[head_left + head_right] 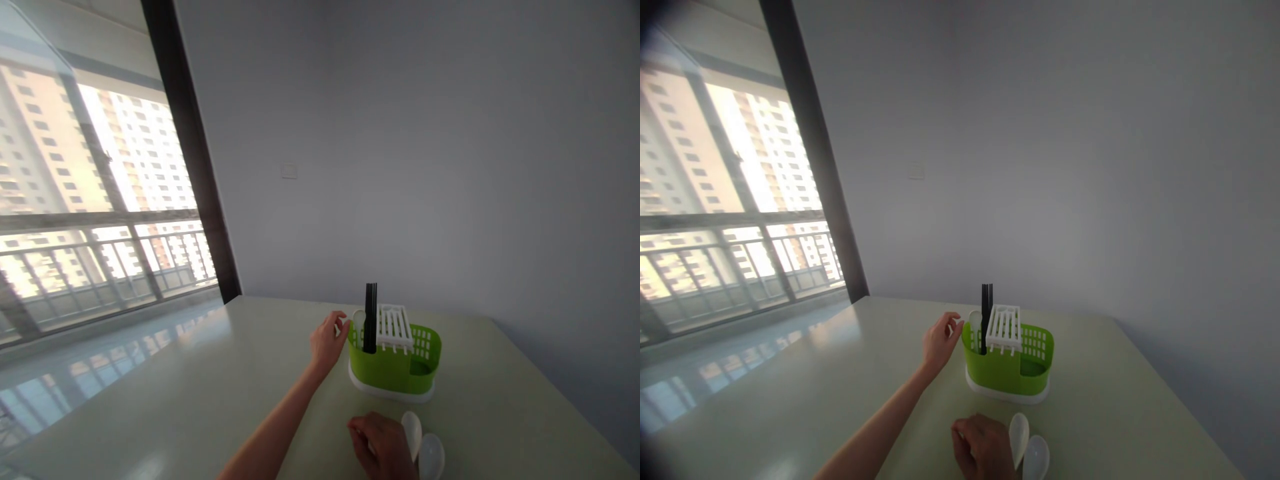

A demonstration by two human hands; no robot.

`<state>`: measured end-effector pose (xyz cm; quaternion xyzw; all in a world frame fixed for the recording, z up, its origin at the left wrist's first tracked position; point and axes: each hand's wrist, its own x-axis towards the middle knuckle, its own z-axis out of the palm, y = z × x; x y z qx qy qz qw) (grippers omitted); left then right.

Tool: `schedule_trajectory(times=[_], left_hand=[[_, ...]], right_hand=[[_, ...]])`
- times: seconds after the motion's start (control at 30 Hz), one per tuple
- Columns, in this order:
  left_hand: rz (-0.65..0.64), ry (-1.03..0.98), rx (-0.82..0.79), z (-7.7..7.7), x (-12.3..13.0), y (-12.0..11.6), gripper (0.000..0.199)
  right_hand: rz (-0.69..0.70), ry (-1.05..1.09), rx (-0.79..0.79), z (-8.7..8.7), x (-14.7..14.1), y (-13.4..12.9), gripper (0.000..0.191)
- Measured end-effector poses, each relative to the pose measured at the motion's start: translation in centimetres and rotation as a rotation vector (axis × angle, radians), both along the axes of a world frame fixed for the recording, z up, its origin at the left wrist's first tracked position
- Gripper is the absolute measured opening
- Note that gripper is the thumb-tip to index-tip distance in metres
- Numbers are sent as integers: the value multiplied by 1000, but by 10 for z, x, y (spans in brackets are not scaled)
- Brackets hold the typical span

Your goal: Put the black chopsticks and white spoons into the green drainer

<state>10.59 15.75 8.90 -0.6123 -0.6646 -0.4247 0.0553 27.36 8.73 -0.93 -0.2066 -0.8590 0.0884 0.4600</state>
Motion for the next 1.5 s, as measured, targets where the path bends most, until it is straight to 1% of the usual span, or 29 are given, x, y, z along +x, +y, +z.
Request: schedule_trajectory(times=[0.03, 0.1, 0.2, 0.3, 0.43, 0.53, 0.6, 0.7, 0.8, 0.87, 0.97, 1.07, 1.17, 1.23, 1.33, 1.37, 1.47, 1.5], left_hand=[[-9, -32, 5, -8, 1, -8, 22], [-65, -68, -39, -28, 6, -24, 22], [-230, -51, -192, -56, 20, -43, 20], [-376, -28, -357, -76, 41, -48, 20], [-547, -52, -534, -92, 68, -37, 27], [-621, -92, -593, -100, 82, -26, 36], [-636, -122, -606, -105, 87, -22, 32], [-632, -138, -592, -110, 91, -20, 17], [-556, -131, -514, -106, 86, -24, 10], [-487, -127, -451, -97, 77, -28, 9], [-408, -127, -381, -76, 56, -38, 12], [-308, -114, -259, -53, 36, -53, 15], [-235, -55, -129, -36, 23, -69, 16], [-225, 15, -41, -31, 19, -80, 17], [-237, 116, 69, -32, 16, -94, 16], [-241, 143, 90, -32, 16, -98, 15], [-242, 201, 112, -33, 16, -109, 12], [-239, 212, 108, -32, 16, -111, 12]], right_hand=[[9, -1, 44, 3, -1, -3, 13], [23, 15, 121, 8, -3, -10, 13], [16, 58, 228, 12, -7, -18, 14], [0, 86, 305, 12, -9, -20, 14], [-15, 82, 291, 13, -6, -17, 14], [-46, 85, 277, 13, -3, -13, 15], [-67, 94, 278, 12, -1, -11, 16], [-89, 67, 264, 10, 0, -8, 15], [-89, 29, 229, 11, 1, -8, 15], [-81, 17, 188, 11, 3, -8, 13], [-74, 47, 60, 9, 7, -6, 11], [-95, 134, -136, 4, 8, -4, 11], [-134, 201, -320, -3, 7, -1, 18], [-151, 221, -381, -6, 5, 2, 26], [-140, 206, -410, -9, 3, 4, 35], [-132, 190, -417, -10, 3, 4, 35], [-105, 128, -402, -12, 4, 5, 23], [-94, 112, -385, -12, 4, 5, 22]])
